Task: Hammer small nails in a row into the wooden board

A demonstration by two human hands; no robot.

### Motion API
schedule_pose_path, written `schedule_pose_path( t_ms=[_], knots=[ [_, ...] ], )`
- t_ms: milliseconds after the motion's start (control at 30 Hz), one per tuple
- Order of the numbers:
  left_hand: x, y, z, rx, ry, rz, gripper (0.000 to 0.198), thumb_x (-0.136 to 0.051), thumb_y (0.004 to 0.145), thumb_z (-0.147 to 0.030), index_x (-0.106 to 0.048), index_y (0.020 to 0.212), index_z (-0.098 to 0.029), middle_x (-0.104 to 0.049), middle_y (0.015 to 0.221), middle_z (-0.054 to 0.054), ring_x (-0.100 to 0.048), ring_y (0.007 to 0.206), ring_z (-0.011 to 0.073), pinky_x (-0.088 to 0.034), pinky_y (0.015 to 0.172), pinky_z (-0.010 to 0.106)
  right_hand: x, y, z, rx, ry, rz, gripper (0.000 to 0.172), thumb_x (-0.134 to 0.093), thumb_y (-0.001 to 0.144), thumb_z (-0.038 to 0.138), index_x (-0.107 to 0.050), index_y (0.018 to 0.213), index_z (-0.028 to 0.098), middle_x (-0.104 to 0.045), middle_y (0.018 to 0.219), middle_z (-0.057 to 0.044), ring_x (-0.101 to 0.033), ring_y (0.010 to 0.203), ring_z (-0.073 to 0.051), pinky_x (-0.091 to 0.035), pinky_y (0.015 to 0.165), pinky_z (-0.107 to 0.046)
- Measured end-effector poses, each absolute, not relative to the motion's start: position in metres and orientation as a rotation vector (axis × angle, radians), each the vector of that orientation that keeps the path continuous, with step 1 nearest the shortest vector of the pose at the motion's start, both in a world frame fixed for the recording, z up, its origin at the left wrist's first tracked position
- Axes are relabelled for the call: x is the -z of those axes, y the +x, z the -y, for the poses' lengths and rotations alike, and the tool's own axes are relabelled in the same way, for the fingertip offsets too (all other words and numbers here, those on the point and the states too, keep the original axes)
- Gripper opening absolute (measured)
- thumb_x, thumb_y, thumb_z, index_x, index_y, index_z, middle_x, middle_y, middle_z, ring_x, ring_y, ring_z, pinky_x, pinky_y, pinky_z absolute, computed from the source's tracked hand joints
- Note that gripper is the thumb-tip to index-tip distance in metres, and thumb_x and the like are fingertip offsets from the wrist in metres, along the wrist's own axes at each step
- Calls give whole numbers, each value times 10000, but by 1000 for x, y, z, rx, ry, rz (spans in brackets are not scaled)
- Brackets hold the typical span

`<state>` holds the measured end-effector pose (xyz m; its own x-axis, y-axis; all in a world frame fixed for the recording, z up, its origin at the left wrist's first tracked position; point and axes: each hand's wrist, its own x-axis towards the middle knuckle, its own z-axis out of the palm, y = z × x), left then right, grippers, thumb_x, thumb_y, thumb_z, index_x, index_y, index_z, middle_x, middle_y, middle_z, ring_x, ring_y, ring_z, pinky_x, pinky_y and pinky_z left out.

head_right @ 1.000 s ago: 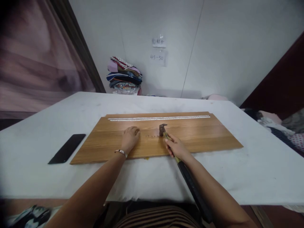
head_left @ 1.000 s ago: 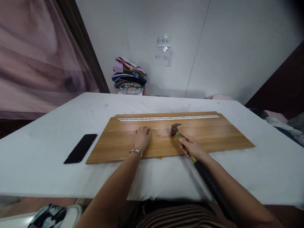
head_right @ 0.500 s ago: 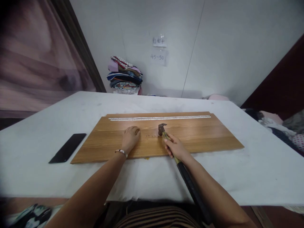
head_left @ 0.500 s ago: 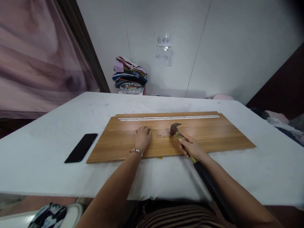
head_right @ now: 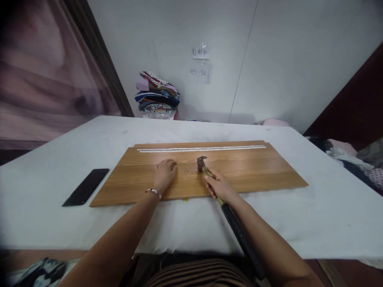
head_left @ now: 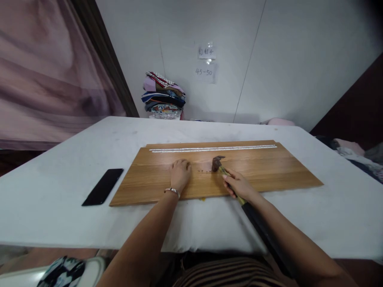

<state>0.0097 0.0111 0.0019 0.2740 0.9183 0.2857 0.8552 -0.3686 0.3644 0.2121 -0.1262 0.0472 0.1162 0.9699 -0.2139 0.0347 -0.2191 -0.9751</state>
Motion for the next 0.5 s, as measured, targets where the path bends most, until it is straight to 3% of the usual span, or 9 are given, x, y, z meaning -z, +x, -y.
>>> schedule_pose_path(
  t_ms=[500],
  knots=[
    [-1,10,-12,-669,2380,-1673,229,-444,849,-270,-649,948,-247,-637,1148,50,-502,1120,221,-312,974,393,-49,256,150,-1069,-1525,910,669,-611,748,463,-451,1335,186,-511,598,79,-405,323,-62,-309,291,-193]
  ],
)
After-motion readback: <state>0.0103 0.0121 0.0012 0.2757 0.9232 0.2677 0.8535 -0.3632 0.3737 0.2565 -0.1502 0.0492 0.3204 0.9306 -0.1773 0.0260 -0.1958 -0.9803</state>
